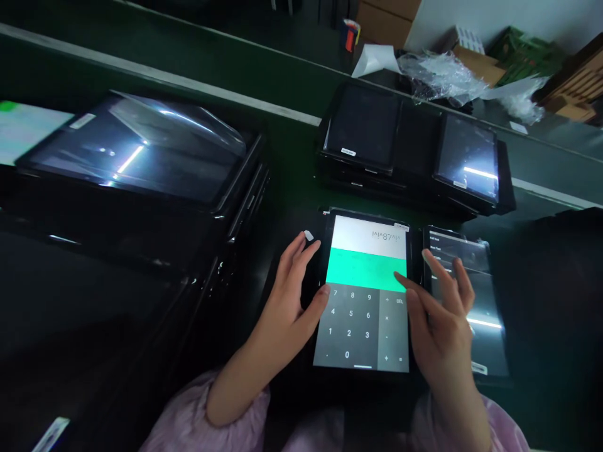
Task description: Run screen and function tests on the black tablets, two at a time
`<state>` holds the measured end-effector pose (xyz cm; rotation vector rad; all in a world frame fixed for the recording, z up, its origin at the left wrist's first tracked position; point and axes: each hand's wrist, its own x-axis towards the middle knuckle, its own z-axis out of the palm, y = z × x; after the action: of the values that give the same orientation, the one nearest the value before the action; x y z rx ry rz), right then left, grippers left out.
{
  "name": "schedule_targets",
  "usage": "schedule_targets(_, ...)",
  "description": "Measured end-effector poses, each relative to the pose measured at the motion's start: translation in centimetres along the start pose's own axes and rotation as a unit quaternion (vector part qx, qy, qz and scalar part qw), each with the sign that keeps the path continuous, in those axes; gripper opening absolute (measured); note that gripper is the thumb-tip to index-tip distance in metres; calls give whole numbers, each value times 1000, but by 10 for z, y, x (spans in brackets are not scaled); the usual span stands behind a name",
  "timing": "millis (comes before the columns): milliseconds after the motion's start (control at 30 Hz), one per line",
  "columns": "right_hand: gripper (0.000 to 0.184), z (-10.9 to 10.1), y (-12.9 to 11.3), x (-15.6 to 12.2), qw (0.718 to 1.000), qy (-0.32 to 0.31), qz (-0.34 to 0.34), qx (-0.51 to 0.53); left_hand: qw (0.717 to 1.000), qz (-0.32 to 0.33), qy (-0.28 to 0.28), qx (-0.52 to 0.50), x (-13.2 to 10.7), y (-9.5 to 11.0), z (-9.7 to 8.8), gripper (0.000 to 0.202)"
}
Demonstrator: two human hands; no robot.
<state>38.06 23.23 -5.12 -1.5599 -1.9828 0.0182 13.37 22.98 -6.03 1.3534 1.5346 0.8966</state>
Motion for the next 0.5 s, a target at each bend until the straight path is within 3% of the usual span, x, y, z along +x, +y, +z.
schedule_targets(133, 43, -22, 42, 3, 997, 45, 50, -38, 999, -39, -28, -2, 5, 6, -12, 63)
schedule_targets(267, 62, -37, 78, 7, 993, 34, 90, -61, 998, -39, -16, 57, 17, 18, -25, 67)
schedule_targets(500, 67, -23, 104, 10, 995, 43, 45, -82, 983, -66, -42, 166, 45, 35, -22, 61)
